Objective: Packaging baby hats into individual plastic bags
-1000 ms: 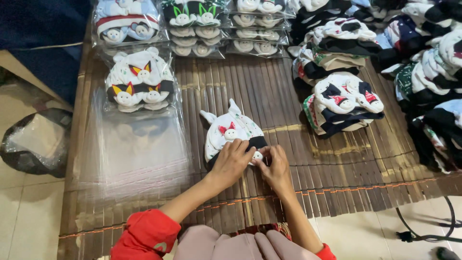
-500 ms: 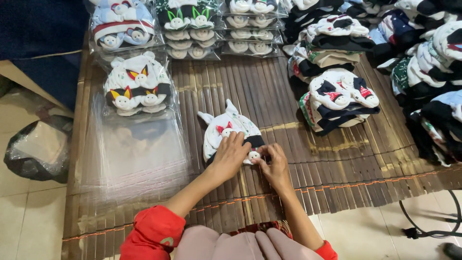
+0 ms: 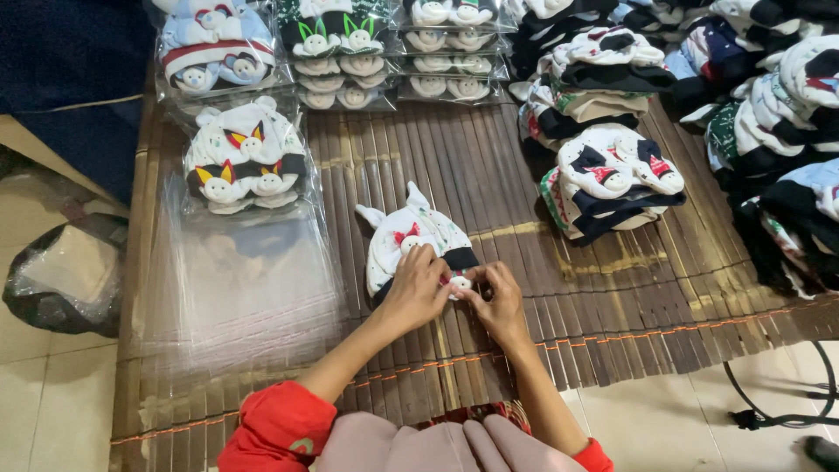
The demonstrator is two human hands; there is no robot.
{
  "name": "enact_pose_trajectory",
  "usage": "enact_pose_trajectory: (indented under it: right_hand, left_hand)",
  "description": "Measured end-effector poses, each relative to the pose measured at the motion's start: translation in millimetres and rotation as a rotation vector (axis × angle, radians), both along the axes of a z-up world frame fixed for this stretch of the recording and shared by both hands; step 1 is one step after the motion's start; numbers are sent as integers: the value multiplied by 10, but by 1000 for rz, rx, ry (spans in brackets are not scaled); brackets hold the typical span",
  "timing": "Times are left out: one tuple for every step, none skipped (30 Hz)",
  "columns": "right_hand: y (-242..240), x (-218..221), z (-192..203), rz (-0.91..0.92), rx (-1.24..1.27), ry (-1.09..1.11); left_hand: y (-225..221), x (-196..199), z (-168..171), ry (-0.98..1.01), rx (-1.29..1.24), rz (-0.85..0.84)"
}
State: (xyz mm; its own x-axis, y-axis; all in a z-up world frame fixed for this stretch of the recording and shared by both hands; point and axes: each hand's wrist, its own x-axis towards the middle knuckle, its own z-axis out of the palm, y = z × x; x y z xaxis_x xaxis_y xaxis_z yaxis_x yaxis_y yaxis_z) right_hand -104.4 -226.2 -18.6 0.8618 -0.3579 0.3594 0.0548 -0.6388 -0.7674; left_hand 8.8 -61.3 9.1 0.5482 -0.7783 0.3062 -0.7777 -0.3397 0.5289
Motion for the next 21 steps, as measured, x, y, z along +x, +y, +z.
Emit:
enact_pose_trajectory:
  right_hand:
    - [-6, -2, -8, 1, 0, 1]
    - [-14, -5, -15, -1, -3, 8]
    - [-22, -5, -22, -3, -6, 14]
    - [-34, 6, -36, -3, -6, 14]
    - [-40, 2, -54, -21, -3, 14]
    - [-46, -2, -73, -39, 1, 13]
    - [-32, 1, -65, -41, 2, 15]
    - [-17, 4, -58, -64, -22, 20]
    - [-2, -5, -52, -88, -46, 26]
    - [27, 8, -4, -92, -45, 30]
    - [58, 18, 43, -92, -31, 53]
    - [91, 28, 90, -93, -17, 76]
    - [89, 46, 86, -95, -15, 79]
    - [91, 63, 83, -96, 4, 90]
    - [87, 94, 84, -93, 22, 100]
    - [54, 104, 29, -90, 21, 101]
    - [19, 110, -25, -80, 66, 131]
    - [-16, 116, -79, -69, 111, 161]
    - [-22, 118, -43, -67, 110, 164]
    - [-26, 120, -8, -61, 124, 166]
    - [-27, 122, 28, -57, 138, 168]
  left_hand:
    - [5, -3, 9, 1, 0, 1]
    - [8, -7, 19, 14, -5, 6]
    - [10, -7, 30, 27, -10, 10]
    - [2, -2, 32, 27, -9, 10]
    - [-1, -9, 28, 16, -5, 12]
    - [-5, -15, 24, 4, 0, 14]
    - [-8, -15, -12, 5, 1, 12]
    - [-11, -14, -48, -15, 3, 18]
    - [-15, -22, -88, -33, 5, 23]
    - [-16, -22, -91, -30, 6, 18]
    - [-14, -24, -95, -42, -10, 20]
    - [-11, -27, -99, -55, -27, 21]
    - [-14, -23, -112, -52, -25, 20]
    - [-13, -19, -124, -68, -29, 21]
    - [-13, -10, -133, -86, -35, 26]
    - [-10, -13, -124, -85, -35, 29]
    - [-9, -20, -117, -41, -47, 39]
    - [-7, -27, -109, 2, -60, 48]
    - [-1, -28, -80, 4, -61, 51]
    - [6, -28, -51, 38, -75, 51]
    - [16, -27, -22, 72, -88, 51]
